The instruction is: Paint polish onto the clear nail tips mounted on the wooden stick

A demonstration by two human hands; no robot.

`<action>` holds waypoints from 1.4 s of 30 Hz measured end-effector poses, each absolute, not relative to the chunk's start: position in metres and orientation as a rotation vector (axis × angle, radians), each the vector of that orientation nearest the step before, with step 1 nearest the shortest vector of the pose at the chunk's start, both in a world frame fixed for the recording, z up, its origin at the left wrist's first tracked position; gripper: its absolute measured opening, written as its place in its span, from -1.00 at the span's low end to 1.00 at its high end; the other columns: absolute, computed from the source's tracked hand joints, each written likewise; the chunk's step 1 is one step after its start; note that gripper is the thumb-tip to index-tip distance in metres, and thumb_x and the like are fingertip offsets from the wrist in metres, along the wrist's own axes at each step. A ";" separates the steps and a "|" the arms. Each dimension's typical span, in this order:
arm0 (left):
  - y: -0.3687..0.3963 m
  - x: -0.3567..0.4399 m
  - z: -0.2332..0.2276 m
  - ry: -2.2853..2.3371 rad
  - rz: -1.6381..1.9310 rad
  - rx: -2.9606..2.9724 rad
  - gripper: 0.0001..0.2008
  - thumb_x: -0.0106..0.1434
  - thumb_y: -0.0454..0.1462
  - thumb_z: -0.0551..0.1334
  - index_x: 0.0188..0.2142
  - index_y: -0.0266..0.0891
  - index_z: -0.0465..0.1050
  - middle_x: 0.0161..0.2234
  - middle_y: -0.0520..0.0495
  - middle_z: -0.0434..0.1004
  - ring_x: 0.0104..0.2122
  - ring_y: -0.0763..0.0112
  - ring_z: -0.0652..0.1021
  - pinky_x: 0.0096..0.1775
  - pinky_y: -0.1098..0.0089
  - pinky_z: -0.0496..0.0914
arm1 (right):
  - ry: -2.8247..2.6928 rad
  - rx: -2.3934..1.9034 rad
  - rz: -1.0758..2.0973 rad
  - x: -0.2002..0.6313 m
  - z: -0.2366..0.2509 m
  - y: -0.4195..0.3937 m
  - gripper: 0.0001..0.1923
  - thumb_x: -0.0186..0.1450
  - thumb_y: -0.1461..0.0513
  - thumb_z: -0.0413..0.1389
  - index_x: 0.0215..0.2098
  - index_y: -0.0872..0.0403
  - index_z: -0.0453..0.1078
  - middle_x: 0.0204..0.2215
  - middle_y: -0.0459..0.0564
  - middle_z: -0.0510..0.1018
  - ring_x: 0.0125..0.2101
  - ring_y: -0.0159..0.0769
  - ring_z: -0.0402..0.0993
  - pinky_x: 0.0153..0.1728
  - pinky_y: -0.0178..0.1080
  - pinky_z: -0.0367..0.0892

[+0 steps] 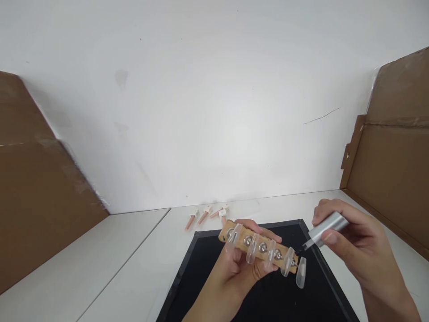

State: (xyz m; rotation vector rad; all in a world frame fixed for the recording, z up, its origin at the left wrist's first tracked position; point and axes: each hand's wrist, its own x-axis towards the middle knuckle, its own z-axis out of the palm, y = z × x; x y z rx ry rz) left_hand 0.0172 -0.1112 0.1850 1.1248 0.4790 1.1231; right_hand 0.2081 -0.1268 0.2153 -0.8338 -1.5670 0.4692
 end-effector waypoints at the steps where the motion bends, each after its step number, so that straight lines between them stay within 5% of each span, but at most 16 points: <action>1: -0.111 0.018 0.185 0.490 1.129 1.137 -0.74 0.08 -0.34 0.38 -0.29 -0.11 0.35 -0.28 0.05 0.60 -0.32 0.43 0.56 -0.31 0.43 0.45 | -1.568 -0.822 0.468 0.208 0.216 -0.127 -0.75 0.26 0.03 0.17 -0.48 -0.01 0.40 -0.66 -0.16 0.36 -0.63 -0.40 0.24 -0.63 -0.41 0.22; 42: -0.116 0.026 0.184 0.712 1.238 1.290 -0.78 0.09 -0.17 0.36 -0.28 -0.04 0.39 -0.25 0.11 0.57 -0.27 0.45 0.56 -0.26 0.46 0.44 | -1.717 -0.792 0.402 0.206 0.219 -0.126 -0.81 0.24 0.20 0.19 -0.49 0.00 0.30 -0.66 -0.23 0.28 -0.65 -0.47 0.15 -0.66 -0.45 0.11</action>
